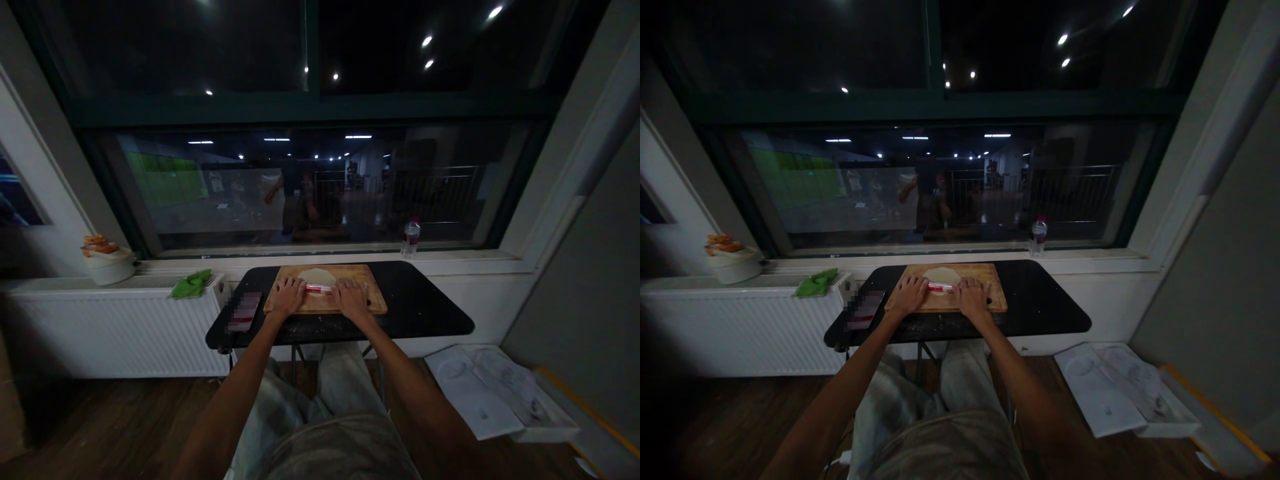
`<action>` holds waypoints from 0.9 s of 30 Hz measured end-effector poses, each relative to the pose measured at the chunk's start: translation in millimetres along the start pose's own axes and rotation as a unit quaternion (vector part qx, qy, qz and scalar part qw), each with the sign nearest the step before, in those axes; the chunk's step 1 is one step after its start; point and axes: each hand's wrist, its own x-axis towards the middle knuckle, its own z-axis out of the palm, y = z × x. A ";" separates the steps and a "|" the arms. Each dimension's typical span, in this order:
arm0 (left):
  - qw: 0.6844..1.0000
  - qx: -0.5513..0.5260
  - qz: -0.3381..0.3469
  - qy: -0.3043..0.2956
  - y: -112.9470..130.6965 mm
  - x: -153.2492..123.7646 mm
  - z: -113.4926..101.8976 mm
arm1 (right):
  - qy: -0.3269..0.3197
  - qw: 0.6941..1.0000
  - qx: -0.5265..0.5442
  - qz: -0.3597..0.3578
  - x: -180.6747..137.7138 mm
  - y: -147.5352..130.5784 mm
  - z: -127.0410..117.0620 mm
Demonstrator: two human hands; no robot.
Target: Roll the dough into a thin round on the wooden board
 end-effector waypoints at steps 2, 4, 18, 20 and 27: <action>1.000 0.010 -0.013 -0.007 1.7 -0.2 -0.8 | -0.023 1.000 0.004 0.004 12.9 1.9 -5.7; 1.000 0.017 -0.014 -0.010 2.5 -0.5 -0.7 | -0.051 0.999 0.006 0.000 26.7 3.7 -12.0; 1.000 0.015 -0.021 -0.002 5.7 -2.8 -5.9 | 0.017 1.000 0.020 0.006 -4.6 -1.3 -3.5; 1.000 0.014 -0.017 0.000 6.0 -2.4 -6.3 | 0.028 0.999 0.026 0.004 -16.7 -3.7 0.1; 1.000 0.000 -0.019 -0.003 5.9 -0.7 -4.6 | 0.037 0.999 0.030 0.009 -32.8 -6.5 7.6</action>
